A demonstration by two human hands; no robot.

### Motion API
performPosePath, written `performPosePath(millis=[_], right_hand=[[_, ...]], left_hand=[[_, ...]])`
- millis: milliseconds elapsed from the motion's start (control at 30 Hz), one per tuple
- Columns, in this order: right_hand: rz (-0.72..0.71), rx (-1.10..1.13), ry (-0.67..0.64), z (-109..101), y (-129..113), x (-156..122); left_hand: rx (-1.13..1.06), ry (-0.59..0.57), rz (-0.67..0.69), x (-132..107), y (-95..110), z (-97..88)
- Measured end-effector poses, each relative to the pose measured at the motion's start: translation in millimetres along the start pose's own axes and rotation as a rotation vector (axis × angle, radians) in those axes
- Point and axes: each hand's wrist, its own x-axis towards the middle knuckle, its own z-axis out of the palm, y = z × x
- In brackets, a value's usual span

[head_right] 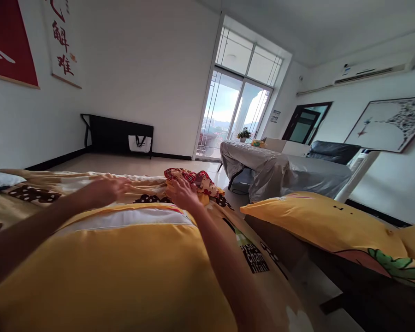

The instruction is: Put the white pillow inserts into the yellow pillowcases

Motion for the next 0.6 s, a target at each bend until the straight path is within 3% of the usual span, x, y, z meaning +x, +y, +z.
performPosePath(millis=[100, 167, 267, 367, 467, 600], right_hand=[[0.03, -0.004, -0.076, 86, -33, -28], [0.047, 0.0, -0.035, 133, -45, -50], [0.018, 0.032, 0.08, 161, -50, -67], [0.036, 0.081, 0.071, 148, -49, -67], [0.021, 0.107, 0.026, 113, -46, -58], [-0.186, 0.102, -0.238, 57, -30, -37]], left_hand=[[-0.011, -0.106, -0.044, -9, 17, 89.8], [-0.038, -0.109, -0.084, -32, 13, 139.6], [-0.087, -0.008, -0.098, -62, -6, 175.7], [-0.095, -0.001, -0.089, -70, -16, 177.0], [-0.075, -0.004, -0.075, -68, -13, 170.8], [-0.042, 0.047, -0.048, -73, -9, 166.3]])
